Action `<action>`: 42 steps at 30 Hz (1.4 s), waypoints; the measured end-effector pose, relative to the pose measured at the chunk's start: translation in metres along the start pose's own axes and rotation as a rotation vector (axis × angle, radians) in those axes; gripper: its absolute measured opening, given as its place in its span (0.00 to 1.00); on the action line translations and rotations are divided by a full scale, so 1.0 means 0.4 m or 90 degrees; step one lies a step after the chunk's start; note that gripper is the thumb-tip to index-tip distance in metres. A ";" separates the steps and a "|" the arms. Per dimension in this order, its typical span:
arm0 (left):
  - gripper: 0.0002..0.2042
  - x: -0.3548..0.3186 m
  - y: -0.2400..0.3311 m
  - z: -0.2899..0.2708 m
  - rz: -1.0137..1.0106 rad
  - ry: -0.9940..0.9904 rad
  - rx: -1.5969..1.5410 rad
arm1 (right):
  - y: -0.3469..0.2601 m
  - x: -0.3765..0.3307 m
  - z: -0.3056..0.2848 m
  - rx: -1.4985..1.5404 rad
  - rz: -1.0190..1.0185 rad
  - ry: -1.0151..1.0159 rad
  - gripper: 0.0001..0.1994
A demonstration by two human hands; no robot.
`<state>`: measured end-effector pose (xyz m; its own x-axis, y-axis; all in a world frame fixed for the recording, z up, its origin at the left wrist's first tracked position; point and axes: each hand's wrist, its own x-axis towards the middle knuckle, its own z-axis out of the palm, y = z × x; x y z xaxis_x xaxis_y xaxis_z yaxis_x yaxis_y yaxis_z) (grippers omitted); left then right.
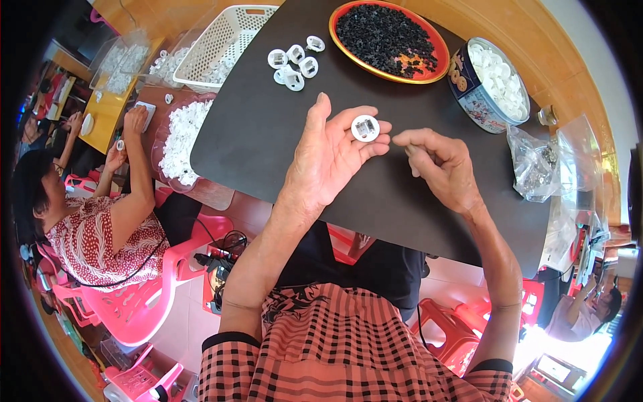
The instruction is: The person assembles small components by inserting small black pieces and metal parts into white plastic bases by hand and placing the finished pieces on the table.
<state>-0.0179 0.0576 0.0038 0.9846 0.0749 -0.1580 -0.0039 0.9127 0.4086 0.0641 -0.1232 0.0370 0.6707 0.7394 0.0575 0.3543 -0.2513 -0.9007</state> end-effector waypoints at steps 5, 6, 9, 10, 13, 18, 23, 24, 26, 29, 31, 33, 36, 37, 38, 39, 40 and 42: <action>0.35 -0.001 -0.001 0.000 -0.007 -0.009 0.002 | 0.029 -0.020 -0.009 0.080 0.030 0.032 0.09; 0.36 -0.001 -0.001 0.002 -0.013 -0.007 0.000 | 0.032 -0.021 -0.007 0.080 0.026 0.032 0.09; 0.36 -0.002 0.006 -0.008 -0.019 -0.032 -0.010 | 0.040 -0.021 0.003 0.066 -0.011 0.055 0.09; 0.36 0.001 0.006 -0.012 -0.017 -0.031 -0.008 | 0.040 -0.020 0.006 0.061 -0.024 0.060 0.08; 0.29 -0.001 0.006 -0.014 -0.022 -0.062 -0.010 | 0.040 -0.024 0.007 0.041 -0.041 0.063 0.08; 0.13 -0.005 -0.001 -0.010 -0.029 -0.024 0.147 | 0.041 -0.027 0.003 0.053 -0.034 0.053 0.08; 0.12 -0.012 -0.007 -0.012 -0.071 -0.076 0.186 | 0.036 -0.031 0.001 0.071 -0.016 0.054 0.08; 0.12 -0.015 -0.005 -0.010 -0.074 -0.077 0.197 | 0.039 -0.031 0.003 0.080 -0.016 0.054 0.08; 0.12 -0.018 0.011 -0.007 -0.069 -0.076 0.217 | 0.034 -0.029 0.005 0.088 -0.014 0.054 0.08; 0.12 -0.021 0.054 0.007 -0.029 -0.085 0.293 | 0.036 -0.026 0.001 0.095 -0.014 0.055 0.08; 0.12 -0.011 0.102 0.009 0.077 -0.099 0.427 | 0.042 -0.026 0.000 0.094 -0.017 0.056 0.08; 0.11 0.027 0.176 0.019 0.269 -0.032 0.696 | 0.048 -0.026 -0.005 0.083 -0.024 0.053 0.08; 0.12 0.123 0.307 -0.007 0.475 0.141 0.980 | 0.045 -0.022 0.002 0.078 -0.048 0.052 0.08; 0.12 0.157 0.345 -0.027 0.520 0.168 1.033 | 0.043 -0.023 0.006 0.082 -0.050 0.052 0.08; 0.12 0.187 0.362 -0.032 0.503 0.170 1.100 | 0.045 -0.022 0.002 0.097 -0.041 0.050 0.08; 0.12 0.210 0.372 -0.038 0.482 0.170 1.169 | 0.046 -0.025 0.001 0.113 -0.030 0.049 0.08; 0.12 0.228 0.376 -0.046 0.482 0.161 1.171 | 0.046 -0.026 0.001 0.114 -0.029 0.056 0.08; 0.12 0.269 0.372 -0.063 0.401 0.115 1.244 | 0.047 -0.026 0.001 0.111 -0.034 0.055 0.08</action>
<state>0.0832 0.2116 0.0247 0.8976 0.2819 0.3389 0.0103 -0.7819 0.6233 0.0637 -0.1354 0.0195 0.7100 0.6908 0.1368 0.2778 -0.0963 -0.9558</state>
